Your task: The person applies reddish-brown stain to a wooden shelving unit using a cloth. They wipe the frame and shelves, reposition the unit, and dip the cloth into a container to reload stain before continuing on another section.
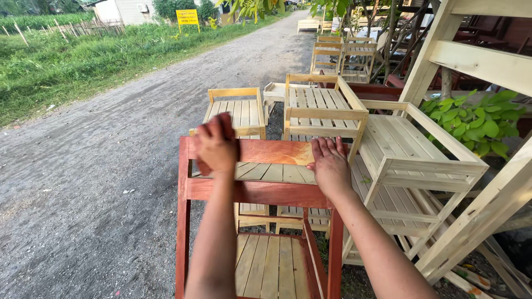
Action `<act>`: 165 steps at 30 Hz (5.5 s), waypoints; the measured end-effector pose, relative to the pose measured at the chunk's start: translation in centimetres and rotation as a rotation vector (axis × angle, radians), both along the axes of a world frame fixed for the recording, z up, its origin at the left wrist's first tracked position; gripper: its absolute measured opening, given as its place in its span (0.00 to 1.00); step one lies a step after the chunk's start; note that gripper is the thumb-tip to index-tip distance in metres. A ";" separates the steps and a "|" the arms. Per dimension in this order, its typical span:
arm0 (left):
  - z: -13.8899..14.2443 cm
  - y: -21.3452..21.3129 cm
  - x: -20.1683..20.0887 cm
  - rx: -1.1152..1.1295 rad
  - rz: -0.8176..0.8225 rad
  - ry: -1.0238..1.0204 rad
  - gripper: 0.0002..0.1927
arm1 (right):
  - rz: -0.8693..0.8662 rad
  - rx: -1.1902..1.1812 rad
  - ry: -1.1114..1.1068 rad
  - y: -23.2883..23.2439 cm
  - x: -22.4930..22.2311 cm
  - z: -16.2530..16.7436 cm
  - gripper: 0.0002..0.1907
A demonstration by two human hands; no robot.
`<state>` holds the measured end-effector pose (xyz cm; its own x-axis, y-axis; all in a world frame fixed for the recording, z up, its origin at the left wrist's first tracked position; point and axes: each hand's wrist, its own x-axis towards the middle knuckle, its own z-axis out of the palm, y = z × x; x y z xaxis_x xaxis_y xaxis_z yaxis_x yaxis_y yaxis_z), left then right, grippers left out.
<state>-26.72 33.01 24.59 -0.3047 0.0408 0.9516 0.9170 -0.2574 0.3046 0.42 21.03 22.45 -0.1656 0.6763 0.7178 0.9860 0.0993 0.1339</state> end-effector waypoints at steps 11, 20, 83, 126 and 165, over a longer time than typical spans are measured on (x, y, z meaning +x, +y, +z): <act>-0.8 -2.9 8.8 0.055 -0.230 0.289 0.23 | -0.042 -0.011 0.005 -1.3 -0.3 0.6 0.38; 1.4 2.0 -6.6 -0.206 0.135 -0.106 0.21 | -0.031 0.009 0.012 0.1 0.1 -0.1 0.36; -9.7 17.7 -3.1 -0.314 0.036 0.013 0.28 | 0.344 0.350 0.679 6.0 3.2 -15.7 0.27; -38.8 4.0 7.4 -0.538 -1.752 -1.837 0.14 | 1.133 0.036 2.805 14.0 1.7 -30.8 0.19; -41.4 -12.9 -0.5 -0.463 -1.687 -1.938 0.16 | 1.249 -0.015 3.070 -8.5 -10.7 -39.2 0.51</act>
<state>-27.23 20.15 -16.84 0.1135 0.9672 -0.2274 -0.9339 0.1820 0.3078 -10.23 12.53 -16.76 0.0844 0.9945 -0.0616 -0.9875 0.0918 0.1285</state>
